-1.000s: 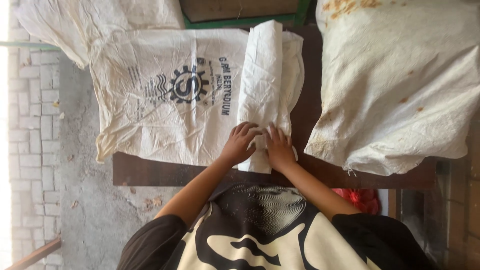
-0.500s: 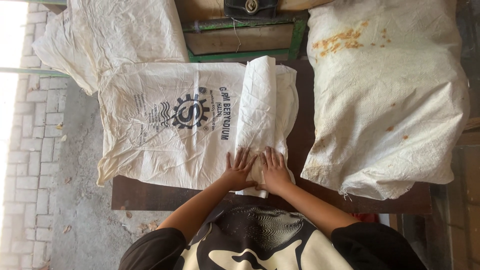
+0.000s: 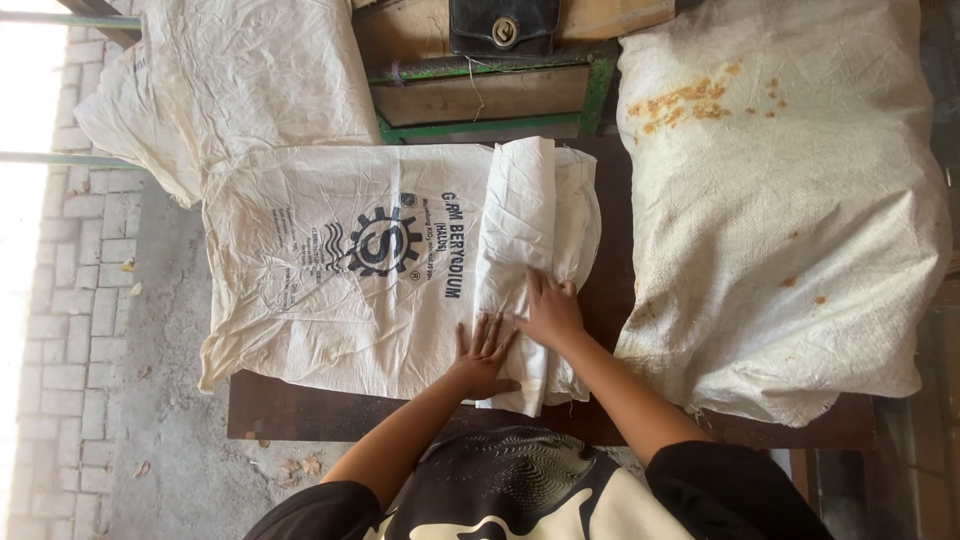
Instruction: Fold large white sacks into a compact shape and place them inside another sack.
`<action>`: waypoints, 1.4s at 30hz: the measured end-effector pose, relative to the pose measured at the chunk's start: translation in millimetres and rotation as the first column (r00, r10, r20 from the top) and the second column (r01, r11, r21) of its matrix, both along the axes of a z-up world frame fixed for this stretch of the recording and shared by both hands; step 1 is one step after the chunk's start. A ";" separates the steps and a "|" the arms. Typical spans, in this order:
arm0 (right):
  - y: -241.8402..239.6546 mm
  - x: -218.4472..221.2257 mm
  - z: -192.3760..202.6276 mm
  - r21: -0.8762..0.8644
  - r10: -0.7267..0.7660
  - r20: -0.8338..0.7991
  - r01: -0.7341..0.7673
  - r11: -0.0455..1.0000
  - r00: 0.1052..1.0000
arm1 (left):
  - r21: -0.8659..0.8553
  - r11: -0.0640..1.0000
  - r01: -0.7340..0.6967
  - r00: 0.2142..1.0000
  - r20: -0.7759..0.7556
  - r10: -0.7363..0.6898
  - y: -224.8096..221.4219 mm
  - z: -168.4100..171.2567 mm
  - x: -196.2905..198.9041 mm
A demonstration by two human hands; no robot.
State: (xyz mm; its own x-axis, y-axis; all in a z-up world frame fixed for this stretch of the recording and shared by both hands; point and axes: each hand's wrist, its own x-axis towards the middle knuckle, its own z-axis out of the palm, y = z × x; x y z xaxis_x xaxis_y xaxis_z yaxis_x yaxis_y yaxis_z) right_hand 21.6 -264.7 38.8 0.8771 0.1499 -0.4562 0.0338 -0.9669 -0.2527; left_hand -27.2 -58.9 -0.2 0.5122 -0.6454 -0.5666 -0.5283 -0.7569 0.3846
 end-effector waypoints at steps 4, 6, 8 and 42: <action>2.2 28.4 11.0 -0.001 -0.070 -0.096 0.071 0.997 0.993 | -0.017 0.999 -0.030 0.999 -0.034 0.029 1.9 8.1 -1.1; 1.3 36.6 7.7 -0.057 0.025 0.014 -0.024 0.998 1.000 | -0.025 0.999 -0.032 0.999 -0.026 0.032 -0.8 7.6 -0.6; 6.2 41.9 13.8 -0.082 0.025 0.025 -0.023 0.996 0.999 | -0.029 0.999 -0.039 0.999 -0.006 0.038 2.9 3.1 6.1; -16.3 161.3 11.3 -0.108 0.009 -0.007 -0.010 0.994 1.000 | -0.056 0.997 -0.050 0.998 -0.050 0.048 4.8 -6.9 1.3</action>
State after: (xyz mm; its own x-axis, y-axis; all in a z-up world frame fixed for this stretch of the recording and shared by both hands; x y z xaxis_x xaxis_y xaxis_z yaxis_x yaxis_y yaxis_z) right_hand 182.8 -281.0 50.1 0.8727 0.1073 -0.4763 0.0415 -0.9883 -0.1466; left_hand -26.0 -54.1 -7.1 0.5167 -0.6525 -0.5543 -0.4706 -0.7573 0.4527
